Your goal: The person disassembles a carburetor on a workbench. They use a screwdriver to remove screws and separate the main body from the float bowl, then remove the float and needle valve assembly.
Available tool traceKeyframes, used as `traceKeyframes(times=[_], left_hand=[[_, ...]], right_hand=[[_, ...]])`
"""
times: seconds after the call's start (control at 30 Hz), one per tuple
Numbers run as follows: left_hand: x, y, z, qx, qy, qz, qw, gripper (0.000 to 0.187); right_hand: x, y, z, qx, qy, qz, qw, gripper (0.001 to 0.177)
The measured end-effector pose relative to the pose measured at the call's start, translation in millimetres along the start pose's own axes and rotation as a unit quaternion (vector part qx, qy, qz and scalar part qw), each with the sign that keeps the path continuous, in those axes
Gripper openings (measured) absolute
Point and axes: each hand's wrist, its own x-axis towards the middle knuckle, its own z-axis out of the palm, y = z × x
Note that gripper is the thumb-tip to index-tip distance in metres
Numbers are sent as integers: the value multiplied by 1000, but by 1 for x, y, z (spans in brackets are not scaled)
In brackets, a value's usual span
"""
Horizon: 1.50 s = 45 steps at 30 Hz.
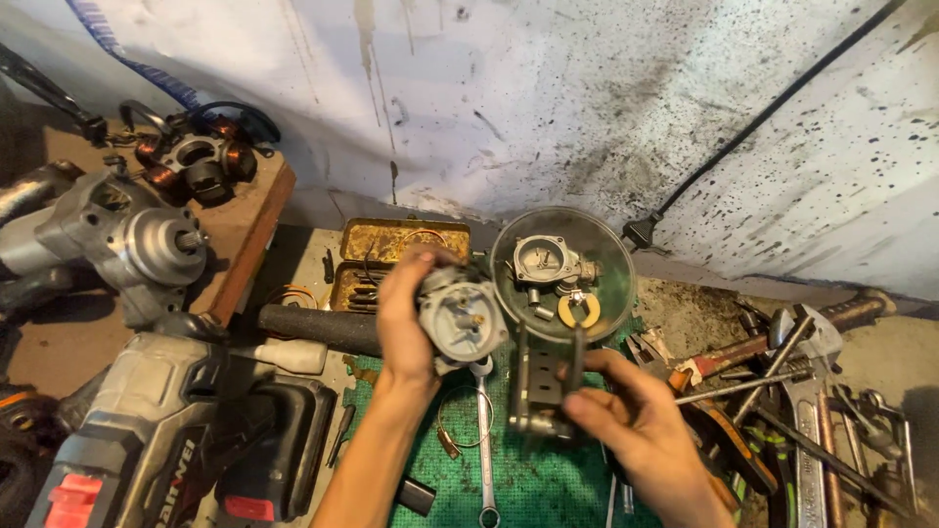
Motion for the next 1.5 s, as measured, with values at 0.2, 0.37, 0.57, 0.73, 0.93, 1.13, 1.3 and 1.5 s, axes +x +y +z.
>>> traceKeyframes(times=[0.2,0.37,0.57,0.73,0.93,1.13,1.3,1.5], left_hand=[[3,9,-13,-43,70,110,991,31],[17,5,-21,10,76,101,992,31],[16,1,-27,-9,69,115,991,30],[8,1,-27,-14,64,126,990,29],[11,4,-10,-117,50,115,985,29],[0,4,-1,-13,23,153,988,34],[-6,2,13,-35,2,97,995,36],[-6,-14,10,-11,-9,108,994,39]], right_hand=[[30,5,16,17,12,25,999,48],[43,6,1,-3,41,78,996,56],[38,-28,26,78,-82,-23,993,55],[25,-20,36,13,-108,-59,992,61],[14,-34,56,-323,62,-73,941,62],[-21,-16,14,-406,52,-323,853,33],[-68,18,-98,-624,198,-43,755,27],[-56,6,-87,-655,238,-153,700,44]])
